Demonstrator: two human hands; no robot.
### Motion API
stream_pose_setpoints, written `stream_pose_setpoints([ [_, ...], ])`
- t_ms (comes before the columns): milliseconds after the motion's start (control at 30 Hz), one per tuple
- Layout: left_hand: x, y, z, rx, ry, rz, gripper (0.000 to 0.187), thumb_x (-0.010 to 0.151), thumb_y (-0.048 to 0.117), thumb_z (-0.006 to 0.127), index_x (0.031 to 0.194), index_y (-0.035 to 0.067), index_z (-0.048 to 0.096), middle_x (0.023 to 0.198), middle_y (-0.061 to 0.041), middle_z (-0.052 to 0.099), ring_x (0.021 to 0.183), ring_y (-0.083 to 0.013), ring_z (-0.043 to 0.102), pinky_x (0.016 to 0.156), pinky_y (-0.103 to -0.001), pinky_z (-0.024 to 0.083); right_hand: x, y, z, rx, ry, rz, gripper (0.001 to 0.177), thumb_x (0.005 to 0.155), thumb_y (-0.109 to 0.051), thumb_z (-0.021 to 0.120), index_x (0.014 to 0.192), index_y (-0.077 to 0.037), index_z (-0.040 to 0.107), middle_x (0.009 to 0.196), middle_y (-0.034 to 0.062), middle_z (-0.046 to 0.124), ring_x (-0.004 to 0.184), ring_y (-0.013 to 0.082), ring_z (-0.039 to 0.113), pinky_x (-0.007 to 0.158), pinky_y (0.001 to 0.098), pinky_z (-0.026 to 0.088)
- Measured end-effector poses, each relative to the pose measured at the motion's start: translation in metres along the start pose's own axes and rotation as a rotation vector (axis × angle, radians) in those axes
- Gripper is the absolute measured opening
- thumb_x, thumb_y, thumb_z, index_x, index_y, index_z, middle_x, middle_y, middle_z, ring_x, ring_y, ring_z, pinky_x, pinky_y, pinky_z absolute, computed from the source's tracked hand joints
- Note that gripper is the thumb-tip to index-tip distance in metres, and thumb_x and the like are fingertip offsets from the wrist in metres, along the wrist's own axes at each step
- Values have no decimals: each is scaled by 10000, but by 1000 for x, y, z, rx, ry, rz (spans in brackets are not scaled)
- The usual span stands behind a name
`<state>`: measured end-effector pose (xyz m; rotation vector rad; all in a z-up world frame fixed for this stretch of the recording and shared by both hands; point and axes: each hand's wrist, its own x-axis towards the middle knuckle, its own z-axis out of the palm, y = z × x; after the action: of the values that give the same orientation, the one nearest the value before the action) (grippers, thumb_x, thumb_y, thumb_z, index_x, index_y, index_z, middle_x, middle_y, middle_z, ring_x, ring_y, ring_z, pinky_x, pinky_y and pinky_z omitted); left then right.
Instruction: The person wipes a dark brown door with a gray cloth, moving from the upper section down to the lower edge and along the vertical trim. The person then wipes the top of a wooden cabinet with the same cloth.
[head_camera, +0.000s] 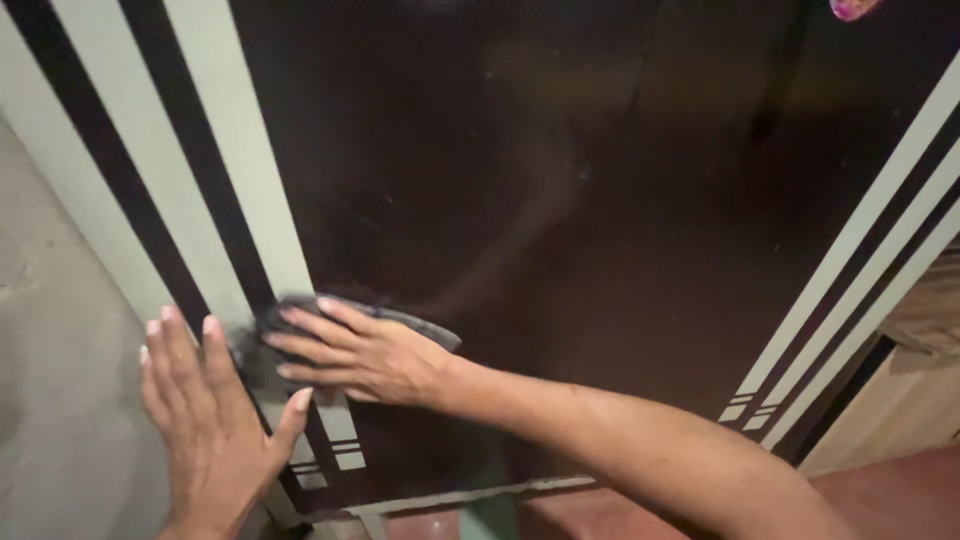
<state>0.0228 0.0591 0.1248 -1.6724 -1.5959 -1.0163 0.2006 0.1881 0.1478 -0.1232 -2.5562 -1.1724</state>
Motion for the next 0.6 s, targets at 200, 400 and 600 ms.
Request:
stream_pose_setpoints([
  [200,13,-2,-4,24,-25,4,978,895,582,567,1594,-23,246,1650,-357,137,1557,-519,132,1236,-683,133,-30,31,-11,36,105,145,831,914,-490,708,1642,-319,345,1736,51,219,1610,319,178,1330,540,66],
  [400,22,4,-9,-10,22,24,927,937,612,510,1620,45,244,1662,-339,151,1561,-516,126,1229,-685,145,20,69,-50,63,274,463,825,926,-471,724,1648,-355,343,1739,70,238,1628,362,183,1336,564,72],
  [600,27,5,-5,49,49,68,890,924,635,459,1619,113,268,1678,-292,152,1559,-503,123,1233,-689,132,51,47,-36,48,161,247,835,929,-538,658,1660,-292,338,1744,76,225,1620,340,151,1336,535,61],
])
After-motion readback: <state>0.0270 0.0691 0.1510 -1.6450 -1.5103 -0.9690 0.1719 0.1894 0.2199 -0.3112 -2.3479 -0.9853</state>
